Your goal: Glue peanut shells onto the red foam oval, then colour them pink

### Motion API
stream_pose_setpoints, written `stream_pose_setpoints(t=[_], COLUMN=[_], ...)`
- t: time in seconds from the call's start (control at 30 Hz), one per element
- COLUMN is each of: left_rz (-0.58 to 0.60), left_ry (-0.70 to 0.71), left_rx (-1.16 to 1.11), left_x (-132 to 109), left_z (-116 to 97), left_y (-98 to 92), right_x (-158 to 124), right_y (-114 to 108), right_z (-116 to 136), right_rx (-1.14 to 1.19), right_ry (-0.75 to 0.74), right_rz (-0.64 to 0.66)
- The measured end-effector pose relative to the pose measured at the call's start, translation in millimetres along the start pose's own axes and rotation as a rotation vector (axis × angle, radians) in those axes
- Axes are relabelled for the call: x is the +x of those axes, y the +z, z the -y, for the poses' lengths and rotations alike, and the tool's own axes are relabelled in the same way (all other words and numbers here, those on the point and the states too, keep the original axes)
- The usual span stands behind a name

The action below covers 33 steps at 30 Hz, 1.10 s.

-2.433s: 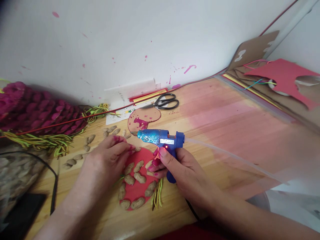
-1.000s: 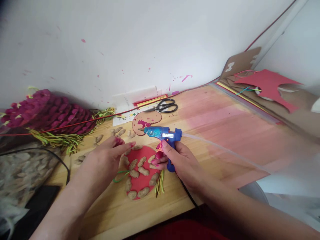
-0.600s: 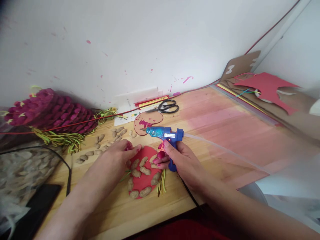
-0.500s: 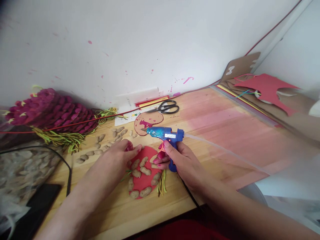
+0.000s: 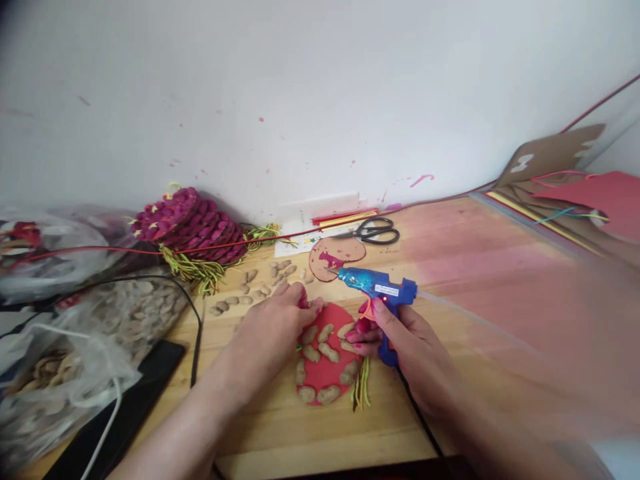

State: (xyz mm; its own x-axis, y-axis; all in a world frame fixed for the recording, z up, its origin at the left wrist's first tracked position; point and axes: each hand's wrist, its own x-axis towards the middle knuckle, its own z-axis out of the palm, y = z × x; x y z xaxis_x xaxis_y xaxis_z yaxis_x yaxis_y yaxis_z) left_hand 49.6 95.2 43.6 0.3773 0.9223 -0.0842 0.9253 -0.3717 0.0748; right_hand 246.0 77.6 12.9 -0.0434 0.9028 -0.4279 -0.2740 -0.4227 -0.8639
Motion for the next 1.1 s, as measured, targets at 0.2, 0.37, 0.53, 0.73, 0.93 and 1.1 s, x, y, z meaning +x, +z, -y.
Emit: stream_pose_setpoints(t=[0.2, 0.37, 0.53, 0.73, 0.93, 1.1], left_rz=[0.093, 0.034, -0.026, 0.022, 0.048, 0.035], left_ry=[-0.008, 0.012, 0.018, 0.000, -0.035, -0.023], left_rx=[0.029, 0.031, 0.021, 0.032, 0.020, 0.016], left_x=[-0.4, -0.4, 0.3, 1.7, 3.1, 3.2], left_z=[-2.7, 0.1, 3.0, 2.5, -0.4, 1.1], left_y=[-8.6, -2.0, 6.8, 4.0, 0.6, 3.4], right_x=[-0.9, 0.1, 1.3, 9.8, 10.6, 11.5], right_y=[-0.8, -1.5, -2.7, -5.7, -7.0, -8.2], right_z=[-0.3, 0.2, -2.0, -10.2, -10.0, -12.4], right_rx=[-0.008, -0.020, -0.018, -0.053, -0.049, -0.020], right_ry=[0.012, 0.021, 0.021, -0.036, -0.050, -0.055], right_rz=[-0.026, -0.019, -0.033, -0.097, -0.072, -0.053])
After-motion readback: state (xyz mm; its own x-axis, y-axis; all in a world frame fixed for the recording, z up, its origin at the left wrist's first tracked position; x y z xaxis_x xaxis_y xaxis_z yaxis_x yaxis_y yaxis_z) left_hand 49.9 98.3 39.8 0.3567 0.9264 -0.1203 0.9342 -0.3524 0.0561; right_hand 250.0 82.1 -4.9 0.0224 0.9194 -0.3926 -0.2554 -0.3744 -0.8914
